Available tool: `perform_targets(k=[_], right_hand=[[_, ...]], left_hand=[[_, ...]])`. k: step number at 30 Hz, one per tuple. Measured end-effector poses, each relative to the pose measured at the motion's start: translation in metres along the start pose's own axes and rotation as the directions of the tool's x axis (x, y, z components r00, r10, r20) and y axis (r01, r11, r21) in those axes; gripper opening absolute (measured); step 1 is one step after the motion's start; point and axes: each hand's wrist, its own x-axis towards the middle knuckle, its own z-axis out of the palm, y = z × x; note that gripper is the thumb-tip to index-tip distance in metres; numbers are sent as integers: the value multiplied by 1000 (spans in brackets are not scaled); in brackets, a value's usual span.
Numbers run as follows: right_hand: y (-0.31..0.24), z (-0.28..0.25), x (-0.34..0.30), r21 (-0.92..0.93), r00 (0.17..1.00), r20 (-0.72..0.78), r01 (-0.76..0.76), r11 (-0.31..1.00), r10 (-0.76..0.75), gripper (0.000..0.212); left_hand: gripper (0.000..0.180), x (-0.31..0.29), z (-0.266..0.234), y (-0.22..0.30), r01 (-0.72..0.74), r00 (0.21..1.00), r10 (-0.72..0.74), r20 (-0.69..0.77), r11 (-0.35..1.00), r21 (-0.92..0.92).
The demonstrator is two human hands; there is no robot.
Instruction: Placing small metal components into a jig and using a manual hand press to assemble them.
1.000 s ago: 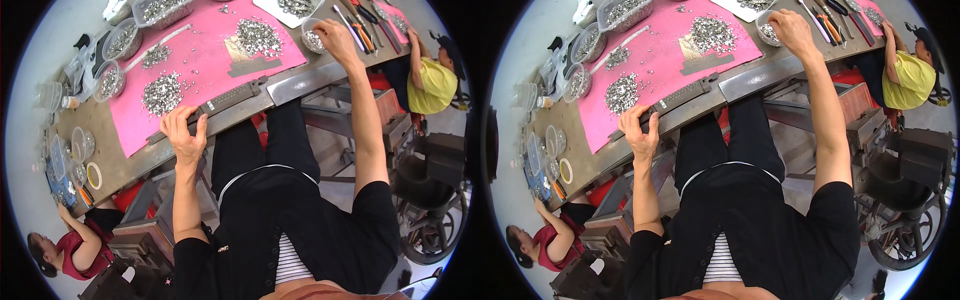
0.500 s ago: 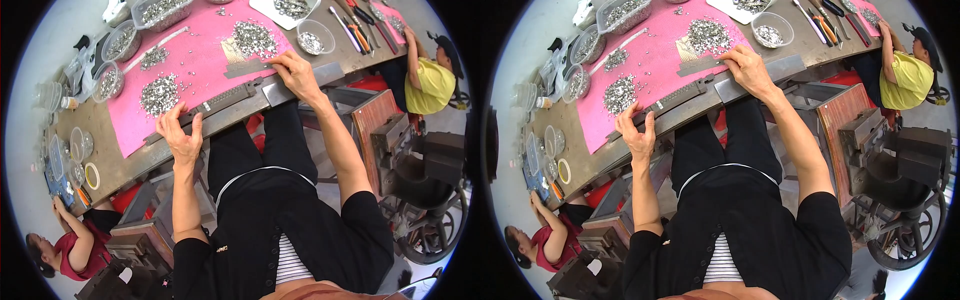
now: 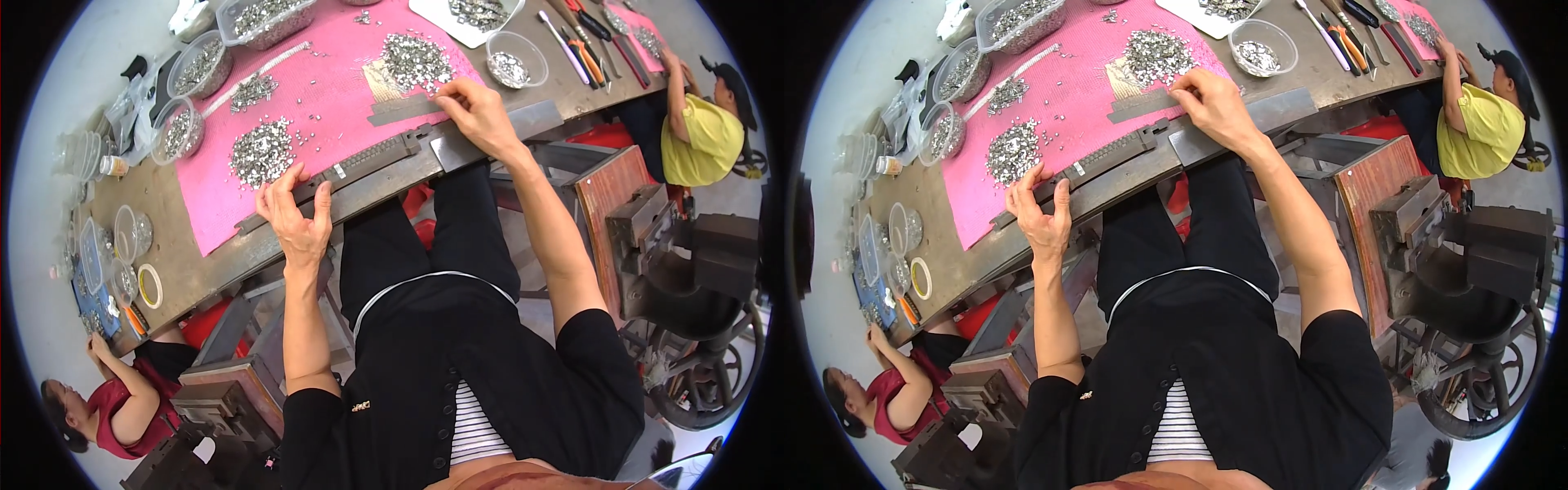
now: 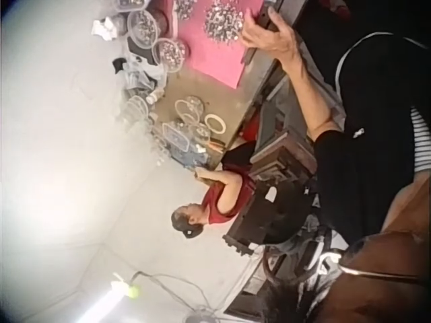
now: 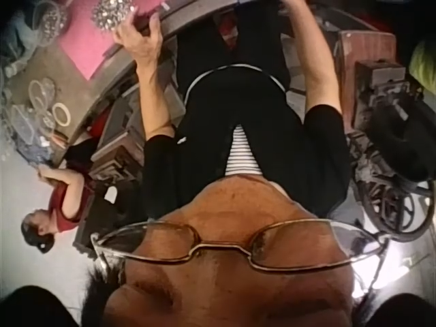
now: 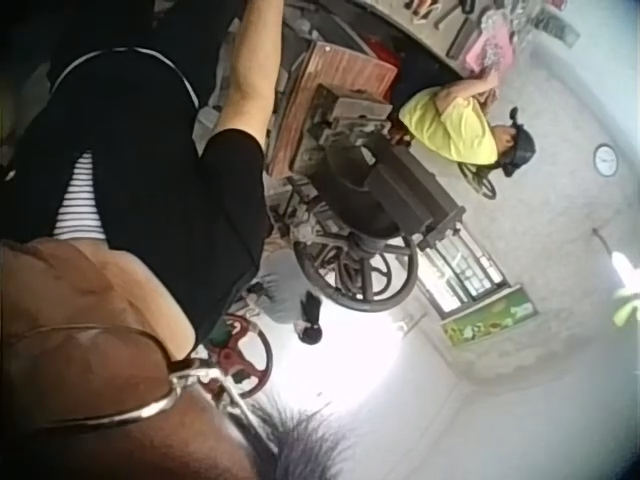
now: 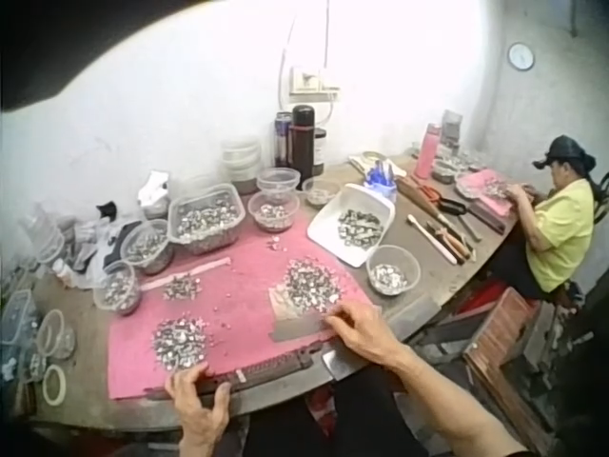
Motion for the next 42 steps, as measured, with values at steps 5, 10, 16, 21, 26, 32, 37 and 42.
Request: perform_targets(k=[5,10,16,21,26,32,37,42], right_hand=[[10,3,-5,298,987,-47,-133,945,153,11],[10,-1,-13,-235,936,-82,315,920,-341,7],[10,-6,-12,-62,992,-82,94,994,-99,7],[12,-1,-12,-210,947,-87,285,935,-308,7],[14,-9,-13,-204,954,-7,291,935,-298,8],[17,-8,-12,-225,930,5,359,906,-367,7],[16,-9,-7,-243,892,40,446,861,-450,6],[-9,7,-12,23,928,68,367,930,-368,7]], left_hand=[[47,1,0,1,-17,1000,17,11,1000,2],[46,1,0,1,-25,1000,25,4,1000,-4],[46,1,0,2,-17,1000,17,1,1000,-2],[45,1,0,2,-11,1000,11,-3,1000,2],[46,0,0,0,-17,1000,17,-4,1000,-6],[46,0,1,0,-15,1000,15,-5,1000,-12],[45,0,1,0,-17,1000,17,-8,1000,-11],[45,0,2,0,-10,1000,9,-2,1000,-18]])
